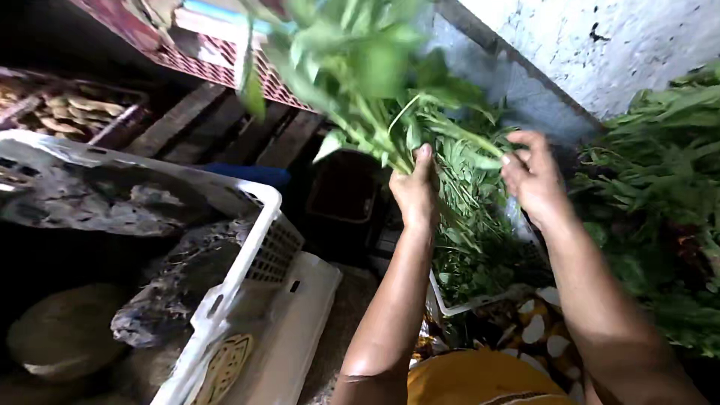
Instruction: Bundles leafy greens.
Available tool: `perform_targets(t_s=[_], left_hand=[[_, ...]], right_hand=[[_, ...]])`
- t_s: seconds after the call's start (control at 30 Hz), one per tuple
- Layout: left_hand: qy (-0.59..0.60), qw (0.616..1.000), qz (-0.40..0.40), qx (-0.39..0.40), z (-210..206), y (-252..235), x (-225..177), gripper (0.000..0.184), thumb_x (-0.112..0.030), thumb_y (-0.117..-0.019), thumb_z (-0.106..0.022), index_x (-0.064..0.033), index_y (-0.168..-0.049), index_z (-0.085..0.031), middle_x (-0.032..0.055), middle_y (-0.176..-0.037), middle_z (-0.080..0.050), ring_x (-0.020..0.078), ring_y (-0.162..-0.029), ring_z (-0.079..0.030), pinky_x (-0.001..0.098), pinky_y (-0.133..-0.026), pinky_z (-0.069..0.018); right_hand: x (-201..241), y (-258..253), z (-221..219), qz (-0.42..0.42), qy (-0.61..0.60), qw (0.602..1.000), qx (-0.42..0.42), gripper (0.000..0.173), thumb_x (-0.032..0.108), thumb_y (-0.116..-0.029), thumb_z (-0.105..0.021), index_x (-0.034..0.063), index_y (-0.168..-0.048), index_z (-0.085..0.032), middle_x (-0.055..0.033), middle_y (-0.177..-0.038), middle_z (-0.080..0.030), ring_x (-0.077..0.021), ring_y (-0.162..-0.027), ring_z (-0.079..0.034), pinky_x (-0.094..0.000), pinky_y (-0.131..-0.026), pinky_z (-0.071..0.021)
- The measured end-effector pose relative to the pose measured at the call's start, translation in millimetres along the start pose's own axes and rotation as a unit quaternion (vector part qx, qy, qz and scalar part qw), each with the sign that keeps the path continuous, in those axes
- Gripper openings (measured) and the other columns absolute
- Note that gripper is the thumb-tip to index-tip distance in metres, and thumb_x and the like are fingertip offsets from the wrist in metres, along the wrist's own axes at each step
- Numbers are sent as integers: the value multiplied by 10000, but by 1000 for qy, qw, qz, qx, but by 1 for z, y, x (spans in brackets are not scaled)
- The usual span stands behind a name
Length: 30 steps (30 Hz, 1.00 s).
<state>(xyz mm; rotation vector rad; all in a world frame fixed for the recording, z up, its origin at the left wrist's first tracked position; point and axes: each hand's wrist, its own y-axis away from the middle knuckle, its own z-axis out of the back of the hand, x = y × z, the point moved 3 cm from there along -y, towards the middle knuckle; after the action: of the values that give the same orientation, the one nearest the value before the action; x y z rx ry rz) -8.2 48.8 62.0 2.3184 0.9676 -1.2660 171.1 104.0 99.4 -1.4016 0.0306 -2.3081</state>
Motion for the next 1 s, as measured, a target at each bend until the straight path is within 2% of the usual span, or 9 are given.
perform_targets(t_s=[0.07,0.17,0.23,0.33,0.5,0.63,0.77,0.87,1.0], left_hand=[[19,996,85,0,15,18,33,155,-250,-1041,-608,-96,-1033,-596,-2,-751,-617,57,-541,-546,203,-497,-498],[44,965,257,7,43,50,105,276,-339,-1051,-575,-74,-1073,-646,59,-843,-666,121,-590,-592,260,-518,-529],[65,945,317,-42,61,65,139,295,-283,-1059,-564,4,-1094,-627,119,-826,-667,171,-618,-623,316,-562,-560],[52,931,345,-104,87,82,157,242,-197,-1037,-599,32,-1114,-602,128,-805,-661,178,-645,-635,335,-604,-572],[26,920,379,-98,111,103,151,258,-198,-1040,-589,20,-1175,-611,137,-966,-704,210,-878,-695,396,-804,-594],[-10,944,304,-126,134,95,118,230,-172,-1058,-555,46,-1090,-620,151,-879,-707,226,-766,-694,384,-699,-603],[-48,963,202,-170,171,56,79,297,-242,-1117,-418,-34,-949,-549,20,-619,-557,147,-511,-576,327,-534,-569],[-42,948,264,-172,195,43,84,308,-310,-1103,-453,-126,-862,-505,-56,-548,-376,64,-416,-363,217,-403,-370],[-41,930,328,-158,191,52,90,207,-175,-1016,-614,-93,-834,-555,-52,-516,-354,56,-392,-321,208,-377,-321]], right_hand=[[-8,1,-8,4,54,997,-53,311,173,-1070,-499,-14,-1317,-530,-175,-1089,-656,-245,-919,-675,-448,-825,-579],[-53,20,-56,-52,87,992,69,260,181,-1063,-537,-9,-1228,-604,-220,-1190,-640,-329,-1043,-669,-531,-922,-569],[-88,42,-93,-100,103,976,164,270,203,-1052,-555,30,-1246,-625,-192,-1187,-654,-278,-981,-712,-463,-870,-620],[-112,74,-114,-114,126,960,222,324,273,-1053,-538,91,-1293,-658,-168,-1328,-608,-244,-1114,-669,-400,-968,-572],[-128,112,-133,5,22,989,146,244,121,-965,-649,-25,-1160,-662,-155,-1086,-702,-189,-1010,-688,-317,-943,-565],[-134,105,-129,-43,-102,980,165,226,135,-966,-673,-43,-1105,-666,-128,-1033,-702,-140,-920,-696,-297,-843,-599],[-177,53,-121,-163,45,975,143,278,131,-1051,-528,-21,-1251,-648,-179,-1180,-700,-247,-1031,-708,-412,-940,-580],[-205,35,-146,-170,186,942,223,336,198,-1055,-525,80,-1347,-640,-123,-1331,-667,-255,-1235,-639,-450,-1093,-493],[-216,41,-176,-144,311,866,364,419,294,-1030,-594,150,-1424,-597,-135,-1396,-627,-332,-1314,-579,-552,-1108,-451]])
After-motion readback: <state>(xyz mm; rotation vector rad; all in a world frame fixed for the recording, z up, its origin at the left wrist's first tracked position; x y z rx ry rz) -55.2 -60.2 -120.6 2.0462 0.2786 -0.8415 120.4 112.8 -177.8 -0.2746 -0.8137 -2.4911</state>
